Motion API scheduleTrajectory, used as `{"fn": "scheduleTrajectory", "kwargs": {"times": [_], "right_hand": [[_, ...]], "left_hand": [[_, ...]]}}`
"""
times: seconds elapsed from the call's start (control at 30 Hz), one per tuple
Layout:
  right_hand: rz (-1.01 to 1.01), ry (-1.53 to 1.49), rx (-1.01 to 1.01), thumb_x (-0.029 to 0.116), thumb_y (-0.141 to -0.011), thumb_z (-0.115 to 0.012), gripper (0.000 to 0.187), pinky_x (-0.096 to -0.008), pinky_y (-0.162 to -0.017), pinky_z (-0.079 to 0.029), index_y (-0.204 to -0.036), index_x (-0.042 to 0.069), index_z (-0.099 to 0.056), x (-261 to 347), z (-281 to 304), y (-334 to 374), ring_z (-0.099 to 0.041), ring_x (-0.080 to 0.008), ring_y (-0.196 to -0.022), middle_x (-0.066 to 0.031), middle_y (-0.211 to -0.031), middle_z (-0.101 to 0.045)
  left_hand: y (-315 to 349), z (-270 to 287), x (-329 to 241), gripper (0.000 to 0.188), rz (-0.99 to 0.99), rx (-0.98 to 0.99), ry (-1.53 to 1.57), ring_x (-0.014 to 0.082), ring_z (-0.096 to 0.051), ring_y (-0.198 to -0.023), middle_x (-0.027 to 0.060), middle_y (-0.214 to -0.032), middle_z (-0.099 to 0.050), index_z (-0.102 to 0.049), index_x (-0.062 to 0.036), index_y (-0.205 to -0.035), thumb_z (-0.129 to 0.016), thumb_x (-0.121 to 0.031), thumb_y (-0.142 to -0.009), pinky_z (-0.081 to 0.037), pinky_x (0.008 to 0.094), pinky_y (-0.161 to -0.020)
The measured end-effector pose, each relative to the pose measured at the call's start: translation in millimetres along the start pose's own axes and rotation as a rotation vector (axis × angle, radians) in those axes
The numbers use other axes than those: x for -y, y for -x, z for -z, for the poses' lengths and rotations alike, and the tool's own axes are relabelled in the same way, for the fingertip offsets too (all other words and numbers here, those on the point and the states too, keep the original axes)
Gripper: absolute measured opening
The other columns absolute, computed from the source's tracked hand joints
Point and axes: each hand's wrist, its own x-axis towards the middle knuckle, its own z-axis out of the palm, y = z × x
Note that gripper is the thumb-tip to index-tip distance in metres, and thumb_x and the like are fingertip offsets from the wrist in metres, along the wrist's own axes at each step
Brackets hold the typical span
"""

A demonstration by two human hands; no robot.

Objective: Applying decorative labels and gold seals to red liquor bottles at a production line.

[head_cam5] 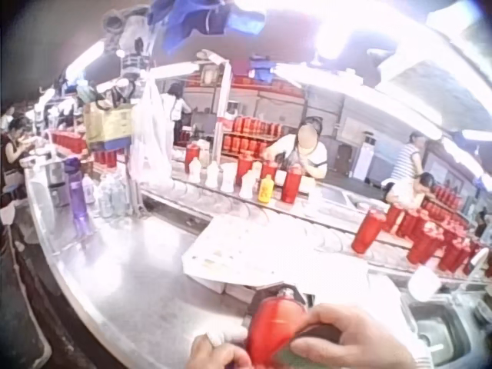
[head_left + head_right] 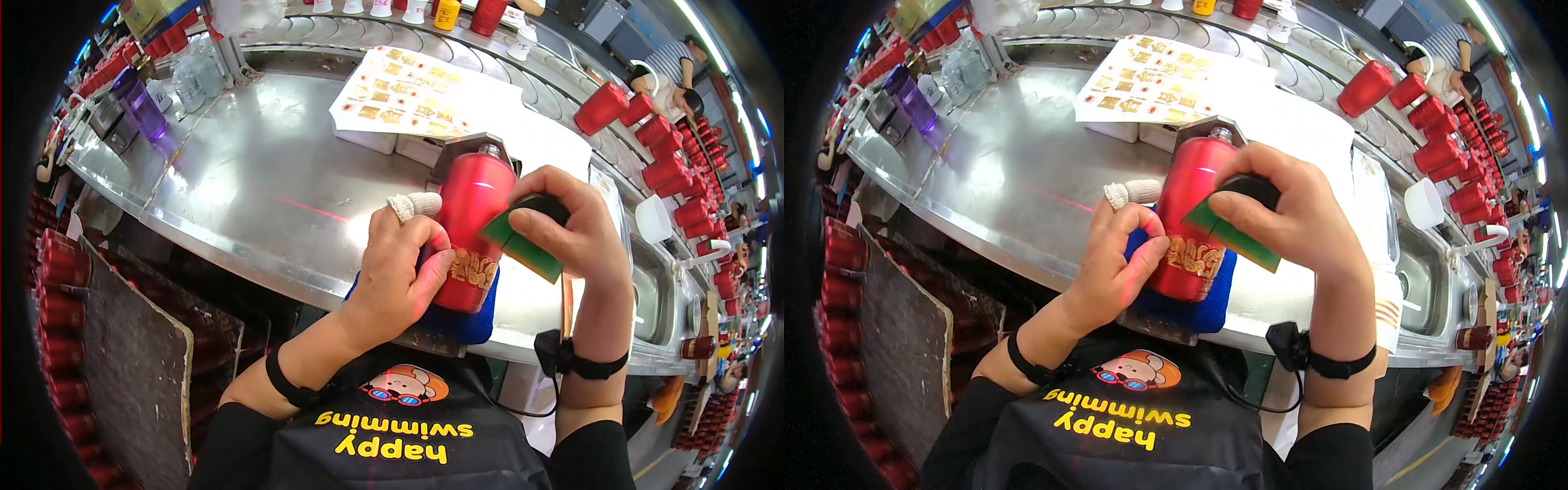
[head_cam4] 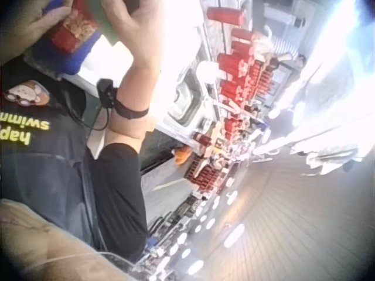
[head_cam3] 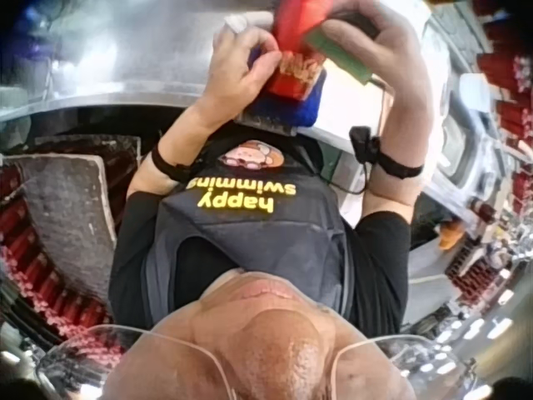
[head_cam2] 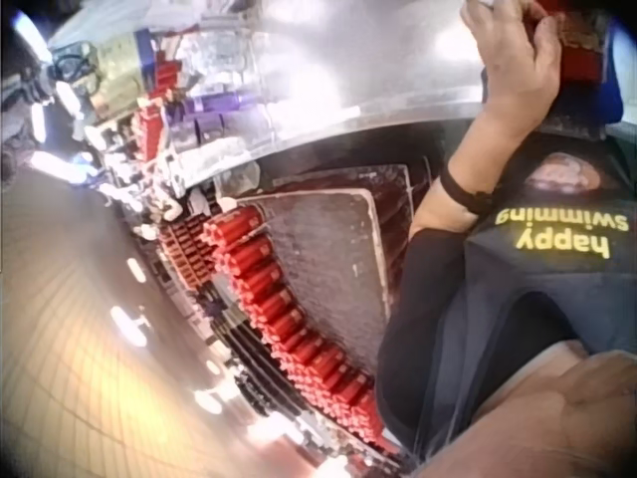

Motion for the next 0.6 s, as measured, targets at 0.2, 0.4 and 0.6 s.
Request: {"fn": "scheduleTrajectory", "kwargs": {"times": [0.2,0.4,0.6], "right_hand": [[-0.003,-0.054,-0.36,0.017,-0.09,-0.065,0.022,-0.0247,-0.069,-0.047,-0.103,0.001,-0.058,-32.4,-24.2,59.7,-0.058,-0.0102,-0.077,-0.0052,-0.087,-0.063],[0.244,0.126,-0.382,-0.003,-0.094,-0.049,0.026,-0.0308,-0.087,-0.05,-0.119,-0.003,-0.056,-49.2,-64.0,88.0,-0.059,-0.0235,-0.106,-0.0212,-0.132,-0.052],[0.29,0.363,-0.333,-0.019,-0.074,-0.052,0.057,-0.0381,-0.093,-0.047,-0.127,0.004,-0.057,-57.3,-87.5,92.7,-0.053,-0.0332,-0.113,-0.0243,-0.136,-0.045]], "left_hand": [[-8.9,6.4,-24.2,0.014,-0.218,-0.016,-0.192,0.0314,-0.055,-0.074,0.0142,-0.087,-0.059,-0.055,-0.005,-0.094,-0.063,-0.005,-0.083,-0.044,0.0371,-0.067],[-6.3,8.8,-31.6,0.027,0.031,-0.02,0.128,0.0253,-0.057,-0.056,0.0141,-0.074,-0.058,-0.05,-0.0006,-0.111,-0.062,-0.004,-0.086,-0.044,0.0347,-0.053],[-5.1,4.4,-31.1,0.031,0.05,0.008,-0.017,0.0081,-0.052,-0.061,0.0034,-0.073,-0.057,-0.049,-0.0016,-0.118,-0.06,-0.006,-0.09,-0.043,0.0256,-0.055]]}}
